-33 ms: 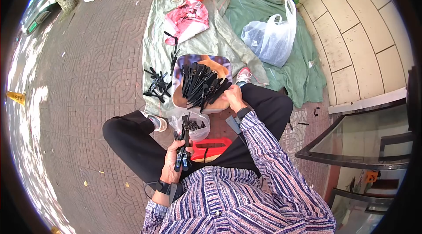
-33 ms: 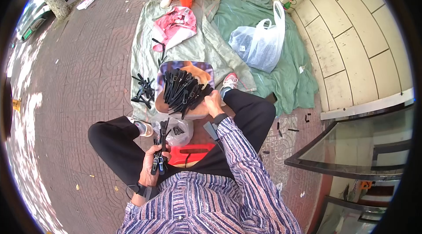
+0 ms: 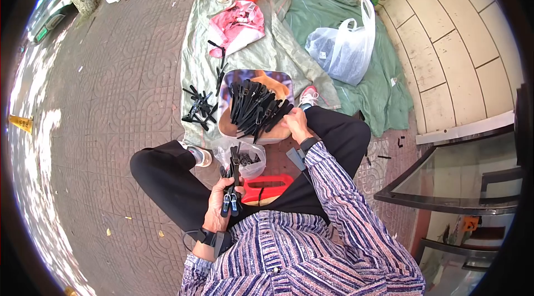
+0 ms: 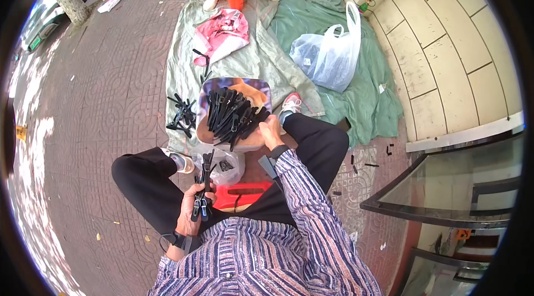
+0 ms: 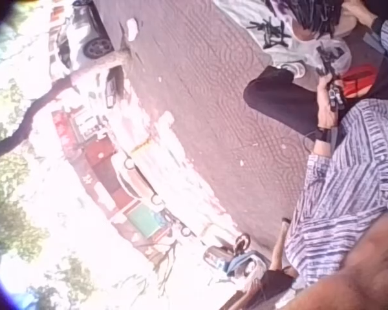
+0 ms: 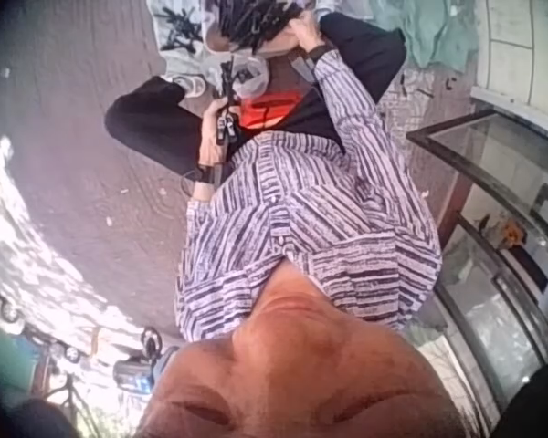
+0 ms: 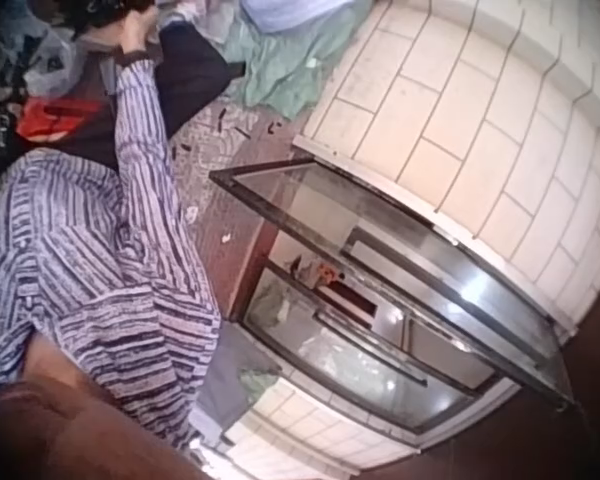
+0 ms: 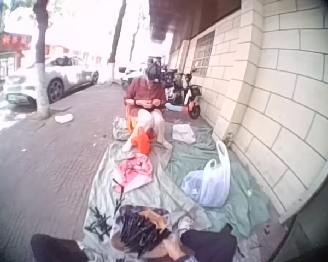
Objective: Sorting and preparing black plastic cable ties.
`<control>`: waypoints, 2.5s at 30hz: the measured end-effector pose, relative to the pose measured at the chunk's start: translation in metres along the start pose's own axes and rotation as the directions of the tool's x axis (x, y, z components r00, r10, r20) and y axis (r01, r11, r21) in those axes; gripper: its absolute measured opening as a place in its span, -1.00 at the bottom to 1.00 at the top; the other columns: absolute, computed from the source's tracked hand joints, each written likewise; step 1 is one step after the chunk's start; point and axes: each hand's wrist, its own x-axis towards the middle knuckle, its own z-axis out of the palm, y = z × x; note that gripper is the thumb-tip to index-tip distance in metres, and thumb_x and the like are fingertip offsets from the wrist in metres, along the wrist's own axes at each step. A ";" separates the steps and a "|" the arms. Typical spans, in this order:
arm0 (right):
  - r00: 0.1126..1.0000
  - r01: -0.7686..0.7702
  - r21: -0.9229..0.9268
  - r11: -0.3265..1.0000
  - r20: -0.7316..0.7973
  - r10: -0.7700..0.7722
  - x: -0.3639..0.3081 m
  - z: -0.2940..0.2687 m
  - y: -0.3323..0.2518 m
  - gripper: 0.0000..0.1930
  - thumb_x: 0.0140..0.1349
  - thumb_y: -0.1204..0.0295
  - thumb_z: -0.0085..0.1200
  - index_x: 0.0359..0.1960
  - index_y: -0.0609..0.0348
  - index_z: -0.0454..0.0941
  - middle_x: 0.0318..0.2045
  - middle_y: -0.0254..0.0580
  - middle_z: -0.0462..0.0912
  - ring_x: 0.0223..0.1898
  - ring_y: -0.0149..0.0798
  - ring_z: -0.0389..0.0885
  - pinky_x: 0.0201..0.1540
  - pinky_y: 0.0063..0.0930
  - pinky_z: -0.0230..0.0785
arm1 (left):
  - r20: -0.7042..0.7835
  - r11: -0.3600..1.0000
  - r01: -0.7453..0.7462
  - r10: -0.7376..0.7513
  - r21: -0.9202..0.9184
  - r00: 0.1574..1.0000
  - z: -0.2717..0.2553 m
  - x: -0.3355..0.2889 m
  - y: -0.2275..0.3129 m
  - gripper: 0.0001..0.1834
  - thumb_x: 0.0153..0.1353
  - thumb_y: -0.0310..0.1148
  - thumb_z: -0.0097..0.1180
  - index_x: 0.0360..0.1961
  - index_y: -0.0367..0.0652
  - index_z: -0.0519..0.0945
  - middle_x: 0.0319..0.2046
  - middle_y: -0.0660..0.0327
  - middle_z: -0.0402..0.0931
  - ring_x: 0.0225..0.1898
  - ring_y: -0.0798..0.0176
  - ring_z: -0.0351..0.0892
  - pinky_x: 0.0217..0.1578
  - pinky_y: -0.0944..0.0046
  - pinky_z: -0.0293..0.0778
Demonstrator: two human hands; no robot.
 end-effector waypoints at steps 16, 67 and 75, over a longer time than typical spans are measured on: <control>0.942 0.336 -0.689 0.642 0.249 -0.226 -0.019 0.033 -0.001 -0.57 -0.01 0.13 0.14 -0.76 0.27 0.48 -0.76 -0.06 0.50 -0.68 -0.19 0.54 -0.53 -0.28 0.37 | 0.008 0.993 0.081 -0.080 -0.083 0.997 -0.009 0.009 0.002 -0.68 0.02 -0.61 -0.02 -0.14 -0.18 0.36 -0.36 0.05 0.42 -0.37 0.22 0.43 -0.53 0.37 0.43; 0.670 -0.477 0.088 0.875 0.681 0.297 -0.173 -0.004 -0.066 -0.75 0.10 0.42 0.12 -0.23 0.24 0.39 -0.38 -0.27 0.49 -0.42 -0.43 0.53 -0.53 -0.65 0.36 | 0.024 0.924 -0.040 0.033 0.381 0.999 0.023 -0.015 -0.010 -0.50 0.02 -0.65 0.02 0.03 -0.15 0.28 -0.26 0.17 0.44 -0.42 0.27 0.55 -0.40 0.28 0.63; 0.659 -0.526 0.086 0.846 0.670 0.342 -0.172 0.010 -0.053 -0.77 0.10 0.48 0.11 -0.23 0.27 0.38 -0.48 -0.28 0.50 -0.55 -0.46 0.48 -0.53 -0.66 0.35 | 0.082 0.908 -0.026 -0.009 0.417 0.997 0.022 -0.016 -0.010 -0.48 -0.01 -0.69 0.01 0.03 -0.18 0.28 -0.22 0.14 0.42 -0.28 0.23 0.54 -0.36 0.26 0.63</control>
